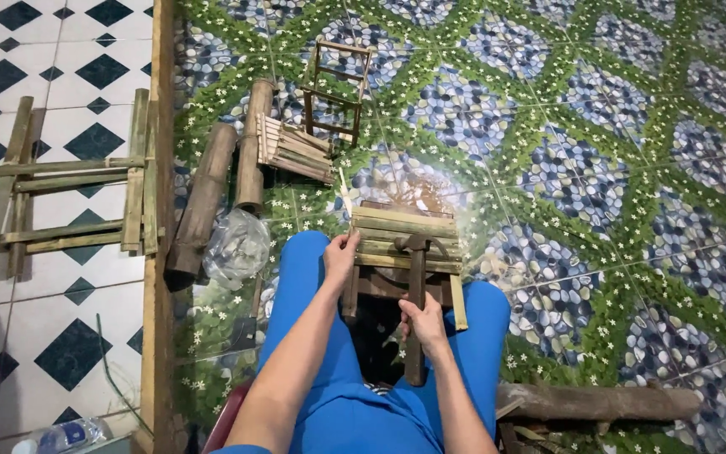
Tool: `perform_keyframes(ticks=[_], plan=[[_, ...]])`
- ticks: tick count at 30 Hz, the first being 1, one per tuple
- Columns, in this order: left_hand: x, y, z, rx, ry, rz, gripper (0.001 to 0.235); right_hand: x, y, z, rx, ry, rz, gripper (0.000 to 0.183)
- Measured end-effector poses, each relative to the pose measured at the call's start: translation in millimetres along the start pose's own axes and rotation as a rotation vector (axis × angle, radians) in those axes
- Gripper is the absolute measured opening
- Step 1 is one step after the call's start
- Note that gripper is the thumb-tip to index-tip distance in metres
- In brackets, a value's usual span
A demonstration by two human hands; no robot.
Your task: The person assembles a small bamboo stool by hand, using a curved wooden tool to press and secure the slats. They repeatedly adjust the slats and tap them into place while seated on the floor.
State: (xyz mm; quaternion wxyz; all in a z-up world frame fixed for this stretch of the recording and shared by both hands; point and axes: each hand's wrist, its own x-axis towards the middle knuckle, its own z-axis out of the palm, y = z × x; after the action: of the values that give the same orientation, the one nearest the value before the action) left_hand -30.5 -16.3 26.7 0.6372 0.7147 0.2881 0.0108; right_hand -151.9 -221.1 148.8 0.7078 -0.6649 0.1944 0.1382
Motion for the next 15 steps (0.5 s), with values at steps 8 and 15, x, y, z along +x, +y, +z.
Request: perform_keyframes(ticks=[8,15], plan=[[-23.4,14.7,-10.3,0.049,-0.044,-0.022,0.039,-4.1,-2.0,2.4,-0.009,0.001,-0.026,0.016],[-44.0,36.0,-17.1,0.08,-0.073,-0.033,0.041,1.2,5.3,-1.1,0.018,-0.01,-0.025,0.018]])
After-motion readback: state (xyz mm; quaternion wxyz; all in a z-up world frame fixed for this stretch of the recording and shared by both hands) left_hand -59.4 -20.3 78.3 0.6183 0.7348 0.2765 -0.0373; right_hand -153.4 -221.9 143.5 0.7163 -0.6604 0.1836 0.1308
